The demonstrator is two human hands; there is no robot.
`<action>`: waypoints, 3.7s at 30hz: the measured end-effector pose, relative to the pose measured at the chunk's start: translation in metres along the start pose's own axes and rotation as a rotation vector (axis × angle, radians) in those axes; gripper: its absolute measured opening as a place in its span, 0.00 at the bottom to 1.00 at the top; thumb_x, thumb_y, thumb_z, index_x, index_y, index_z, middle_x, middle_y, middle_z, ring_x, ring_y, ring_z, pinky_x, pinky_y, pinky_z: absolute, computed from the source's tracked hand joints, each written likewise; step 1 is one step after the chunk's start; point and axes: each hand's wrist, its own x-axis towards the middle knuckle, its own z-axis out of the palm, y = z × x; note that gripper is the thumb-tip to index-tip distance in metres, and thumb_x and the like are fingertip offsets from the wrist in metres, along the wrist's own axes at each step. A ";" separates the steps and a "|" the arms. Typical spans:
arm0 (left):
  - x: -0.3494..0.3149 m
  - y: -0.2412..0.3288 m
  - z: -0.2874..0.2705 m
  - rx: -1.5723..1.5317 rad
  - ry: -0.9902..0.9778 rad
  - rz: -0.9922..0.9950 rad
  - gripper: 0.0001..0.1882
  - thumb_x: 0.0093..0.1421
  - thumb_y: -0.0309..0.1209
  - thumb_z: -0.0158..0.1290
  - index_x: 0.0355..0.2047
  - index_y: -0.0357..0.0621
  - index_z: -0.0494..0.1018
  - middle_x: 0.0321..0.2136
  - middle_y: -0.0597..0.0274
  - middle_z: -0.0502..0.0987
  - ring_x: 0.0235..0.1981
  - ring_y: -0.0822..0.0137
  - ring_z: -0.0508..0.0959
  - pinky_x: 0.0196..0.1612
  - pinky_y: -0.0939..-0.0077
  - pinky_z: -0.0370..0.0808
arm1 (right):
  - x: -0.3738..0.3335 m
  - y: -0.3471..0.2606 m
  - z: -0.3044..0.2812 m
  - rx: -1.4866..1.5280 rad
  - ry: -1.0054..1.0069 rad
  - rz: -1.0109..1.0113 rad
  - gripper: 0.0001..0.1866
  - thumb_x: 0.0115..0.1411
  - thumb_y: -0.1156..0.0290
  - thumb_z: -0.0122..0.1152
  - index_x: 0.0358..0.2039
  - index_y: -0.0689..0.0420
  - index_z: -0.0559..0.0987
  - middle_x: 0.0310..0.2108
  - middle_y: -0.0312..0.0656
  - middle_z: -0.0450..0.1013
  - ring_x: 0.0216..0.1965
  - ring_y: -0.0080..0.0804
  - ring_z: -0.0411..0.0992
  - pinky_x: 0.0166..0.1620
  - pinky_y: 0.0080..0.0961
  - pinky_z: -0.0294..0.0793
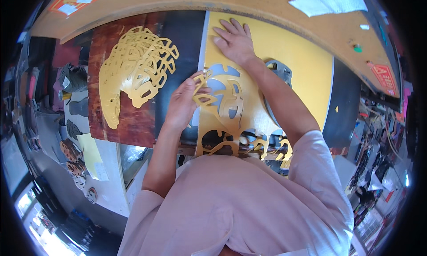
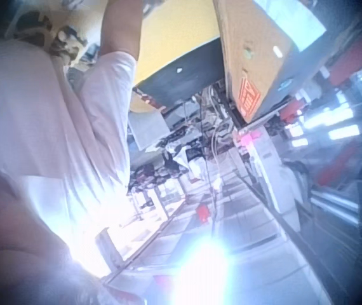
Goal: The person repeatedly places a yellow cut sheet with blue lettering into a die-cutting machine, presses a green button to activate the press, then removes and weeds the cut pieces by hand. The weeded pieces are set aside on the machine surface.
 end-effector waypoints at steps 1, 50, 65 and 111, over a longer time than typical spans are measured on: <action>0.002 -0.002 -0.005 0.181 0.032 0.027 0.32 0.80 0.51 0.44 0.71 0.39 0.68 0.51 0.58 0.79 0.46 0.70 0.82 0.50 0.71 0.83 | 0.000 -0.001 -0.010 0.098 0.049 0.010 0.24 0.74 0.48 0.54 0.60 0.45 0.85 0.68 0.40 0.73 0.72 0.42 0.65 0.75 0.53 0.56; 0.001 -0.049 0.011 0.603 0.230 -0.109 0.13 0.71 0.31 0.58 0.50 0.34 0.81 0.35 0.61 0.85 0.26 0.74 0.82 0.26 0.78 0.75 | -0.210 -0.095 -0.039 0.466 0.047 0.110 0.11 0.60 0.73 0.67 0.43 0.61 0.85 0.31 0.51 0.80 0.33 0.49 0.81 0.39 0.41 0.81; -0.030 -0.031 0.018 0.460 0.204 0.015 0.15 0.81 0.34 0.44 0.56 0.40 0.76 0.39 0.65 0.83 0.37 0.75 0.82 0.33 0.77 0.80 | -0.232 -0.069 -0.052 1.734 -0.379 0.844 0.29 0.74 0.47 0.61 0.56 0.64 0.80 0.44 0.45 0.83 0.42 0.36 0.85 0.46 0.32 0.89; -0.010 -0.080 0.014 1.573 -0.139 0.901 0.19 0.62 0.29 0.60 0.54 0.43 0.80 0.64 0.49 0.73 0.70 0.45 0.68 0.76 0.47 0.59 | -0.216 -0.020 -0.057 0.004 0.404 0.346 0.35 0.45 0.53 0.77 0.53 0.59 0.87 0.64 0.58 0.71 0.61 0.61 0.70 0.62 0.54 0.74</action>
